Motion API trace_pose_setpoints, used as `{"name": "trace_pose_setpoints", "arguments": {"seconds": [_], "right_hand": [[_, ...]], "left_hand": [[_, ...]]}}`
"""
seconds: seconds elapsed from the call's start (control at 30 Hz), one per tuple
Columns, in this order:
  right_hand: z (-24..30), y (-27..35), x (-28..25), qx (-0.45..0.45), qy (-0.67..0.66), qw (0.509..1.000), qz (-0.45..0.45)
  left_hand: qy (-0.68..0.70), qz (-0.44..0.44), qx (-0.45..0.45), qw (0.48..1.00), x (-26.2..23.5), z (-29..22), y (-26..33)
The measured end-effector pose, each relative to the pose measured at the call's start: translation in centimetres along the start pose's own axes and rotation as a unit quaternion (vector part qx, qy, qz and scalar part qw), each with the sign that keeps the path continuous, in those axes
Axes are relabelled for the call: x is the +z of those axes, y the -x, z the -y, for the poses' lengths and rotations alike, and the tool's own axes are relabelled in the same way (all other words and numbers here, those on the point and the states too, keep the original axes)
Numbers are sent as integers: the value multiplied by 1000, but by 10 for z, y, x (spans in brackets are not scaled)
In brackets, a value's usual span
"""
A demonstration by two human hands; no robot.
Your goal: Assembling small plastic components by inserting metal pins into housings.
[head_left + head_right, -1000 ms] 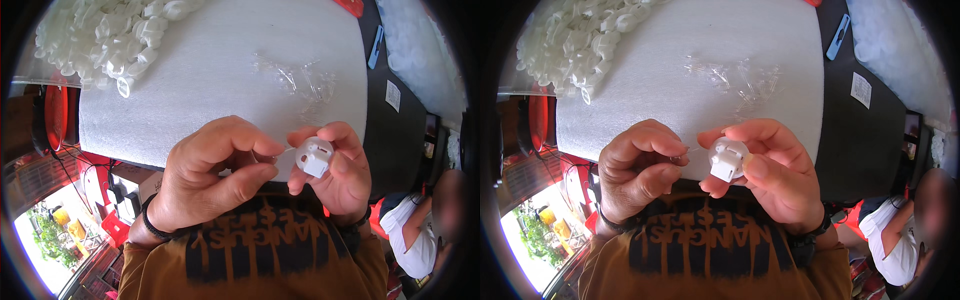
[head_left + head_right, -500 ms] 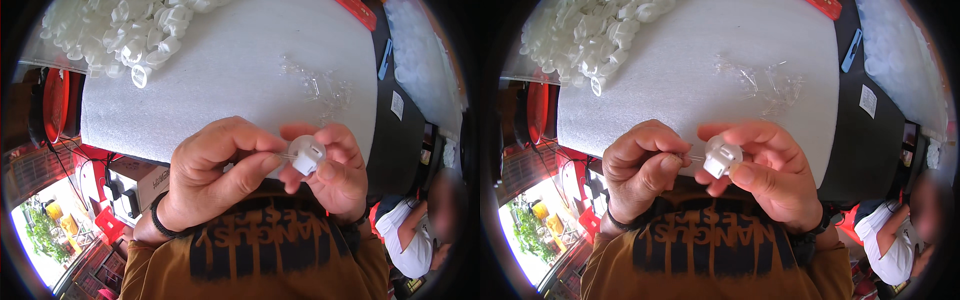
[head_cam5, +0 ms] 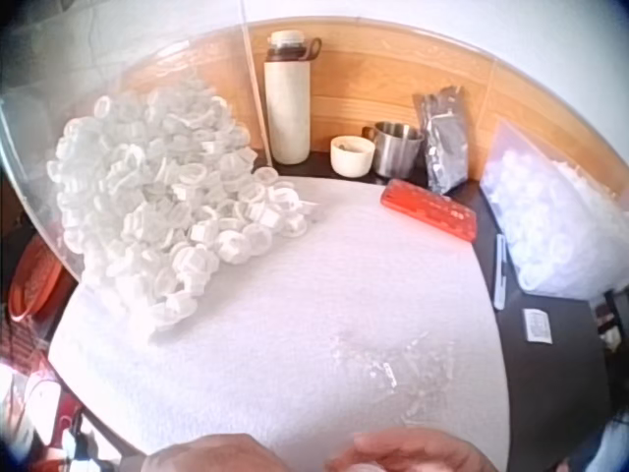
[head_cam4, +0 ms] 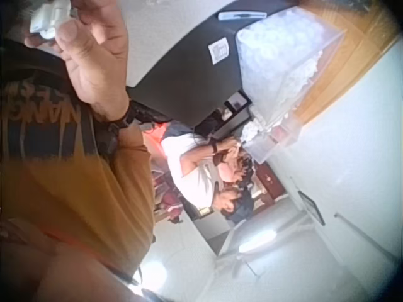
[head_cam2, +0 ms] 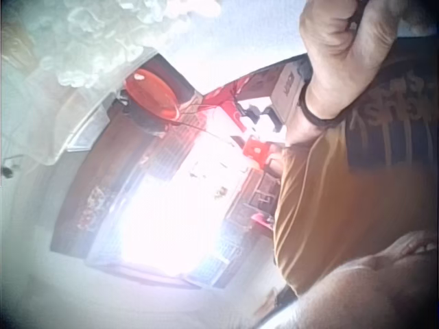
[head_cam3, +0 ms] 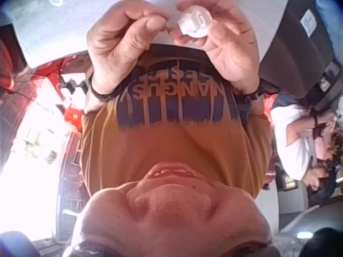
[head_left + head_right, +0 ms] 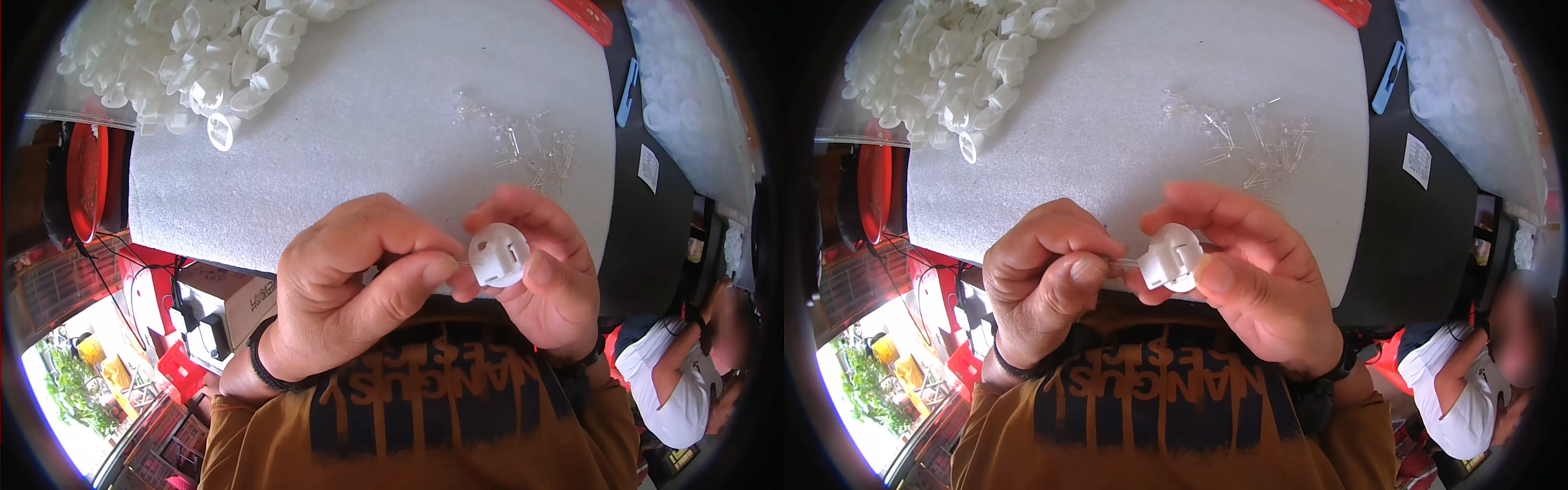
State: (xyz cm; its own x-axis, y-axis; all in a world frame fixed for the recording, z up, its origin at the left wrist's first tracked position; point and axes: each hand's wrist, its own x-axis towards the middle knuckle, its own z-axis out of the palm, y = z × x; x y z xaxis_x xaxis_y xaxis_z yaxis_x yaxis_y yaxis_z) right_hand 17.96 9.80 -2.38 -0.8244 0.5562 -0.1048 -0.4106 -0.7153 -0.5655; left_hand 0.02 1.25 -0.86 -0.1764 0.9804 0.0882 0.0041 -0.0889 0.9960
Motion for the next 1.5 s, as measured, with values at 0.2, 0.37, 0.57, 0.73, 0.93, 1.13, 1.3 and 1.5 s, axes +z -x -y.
{"name": "trace_pose_setpoints", "arguments": {"seconds": [0.2,0.37,0.57,0.73,0.93,1.13,1.3,1.5], "right_hand": [[-3,2,3,-7,21,999,-28],[-7,0,-6,-59,51,996,46],[-7,0,-1,-69,121,990,22],[-8,0,4,-78,122,989,13],[-8,-2,1,-88,142,986,23],[-8,-2,1,-90,132,987,22],[-9,-2,2,-78,115,990,18],[-11,-4,-3,-78,55,994,52]], "left_hand": [[-30,-37,33,998,2,6,0],[-36,-25,40,998,3,0,-1],[-56,-9,46,997,3,-4,0],[-68,2,46,997,2,-6,-1],[-64,2,35,997,3,-9,1],[-55,-7,59,997,6,-5,0],[-54,-4,47,997,5,-4,0],[-42,-4,45,998,5,-1,0]]}}
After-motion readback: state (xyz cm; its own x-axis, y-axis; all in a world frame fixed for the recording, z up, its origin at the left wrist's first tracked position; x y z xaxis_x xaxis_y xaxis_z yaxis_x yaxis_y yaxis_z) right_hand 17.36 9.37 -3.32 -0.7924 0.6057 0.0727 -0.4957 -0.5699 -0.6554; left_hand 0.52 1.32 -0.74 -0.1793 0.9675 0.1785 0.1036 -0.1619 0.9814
